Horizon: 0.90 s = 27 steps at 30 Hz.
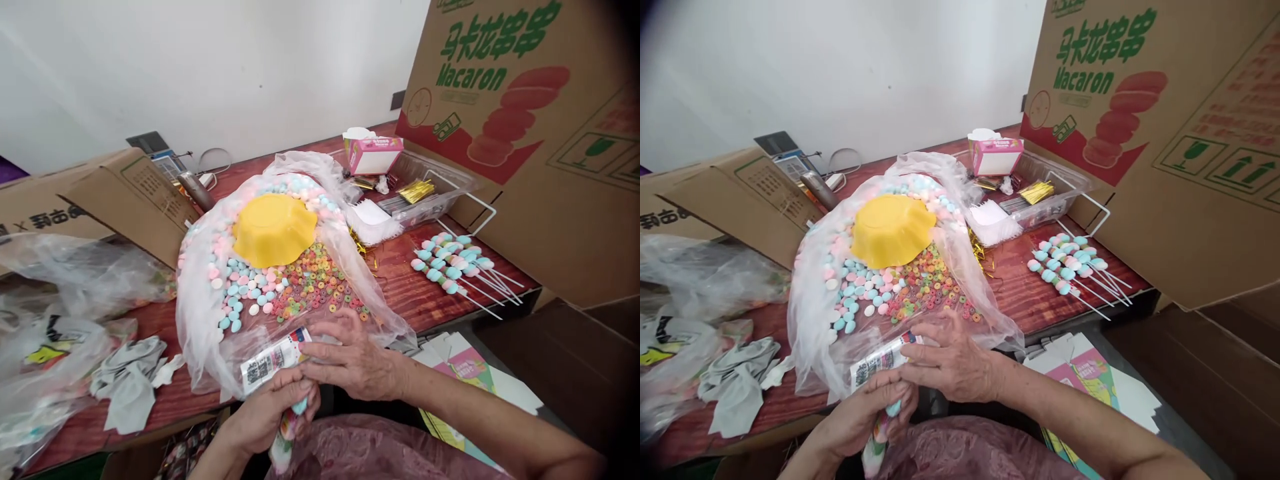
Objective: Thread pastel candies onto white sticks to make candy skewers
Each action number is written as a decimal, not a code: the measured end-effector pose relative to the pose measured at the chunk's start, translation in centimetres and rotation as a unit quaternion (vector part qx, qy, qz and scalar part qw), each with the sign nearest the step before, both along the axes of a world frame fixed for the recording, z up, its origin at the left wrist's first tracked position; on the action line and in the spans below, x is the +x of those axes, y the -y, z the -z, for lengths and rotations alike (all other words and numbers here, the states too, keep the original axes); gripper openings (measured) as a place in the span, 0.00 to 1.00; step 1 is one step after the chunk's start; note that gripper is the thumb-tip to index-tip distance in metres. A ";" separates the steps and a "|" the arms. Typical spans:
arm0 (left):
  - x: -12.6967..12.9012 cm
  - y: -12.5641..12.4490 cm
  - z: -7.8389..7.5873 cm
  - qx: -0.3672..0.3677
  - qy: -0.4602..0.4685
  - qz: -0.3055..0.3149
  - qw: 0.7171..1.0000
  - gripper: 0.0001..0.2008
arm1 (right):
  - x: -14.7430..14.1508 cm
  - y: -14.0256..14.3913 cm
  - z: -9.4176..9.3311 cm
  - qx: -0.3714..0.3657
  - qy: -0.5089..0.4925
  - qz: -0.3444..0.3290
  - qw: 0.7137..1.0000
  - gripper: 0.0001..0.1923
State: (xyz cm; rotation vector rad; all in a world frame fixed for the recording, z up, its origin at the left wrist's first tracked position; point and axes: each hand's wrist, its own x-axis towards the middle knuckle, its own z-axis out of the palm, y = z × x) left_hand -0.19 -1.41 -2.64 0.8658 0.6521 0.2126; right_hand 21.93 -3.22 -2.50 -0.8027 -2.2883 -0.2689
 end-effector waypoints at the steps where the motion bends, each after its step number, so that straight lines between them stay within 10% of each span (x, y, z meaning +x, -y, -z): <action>1: 0.2 0.0 -0.1 -0.009 0.005 0.031 0.999 0.21 | 0.3 0.1 0.1 -0.007 0.015 -0.020 1.000 0.10; 4: 1.1 -0.2 -0.9 0.033 -0.020 0.109 0.993 0.23 | 0.8 0.4 0.4 -0.048 0.024 -0.049 0.997 0.09; 6: 1.7 -0.2 -1.4 0.190 -0.096 0.130 0.968 0.22 | 0.8 0.7 0.6 -0.101 0.005 -0.027 0.995 0.08; 11: 3.0 0.1 -1.2 0.609 -0.203 0.029 0.766 0.15 | 0.8 1.3 0.1 -0.309 -0.045 0.080 0.947 0.13; 14: 3.3 -0.2 -1.0 0.550 -0.207 0.009 0.809 0.17 | 1.1 1.7 -0.5 -0.251 -0.037 0.123 0.959 0.07; 17: 3.1 -0.9 -1.6 0.283 -0.187 0.045 0.940 0.20 | 1.7 1.7 -0.6 -0.120 -0.032 0.102 0.987 0.10; 20: 3.0 -1.3 -2.3 0.100 -0.157 0.111 0.976 0.20 | 2.3 1.4 0.0 -0.071 -0.022 0.017 0.997 0.10; 23: 3.4 -0.8 -2.5 0.259 -0.181 0.115 0.942 0.16 | 2.4 1.6 0.4 -0.143 0.036 -0.004 0.989 0.10; 27: 3.8 0.3 -1.5 0.615 -0.134 0.034 0.777 0.11 | 3.2 2.2 -1.1 -0.262 0.052 0.049 0.962 0.11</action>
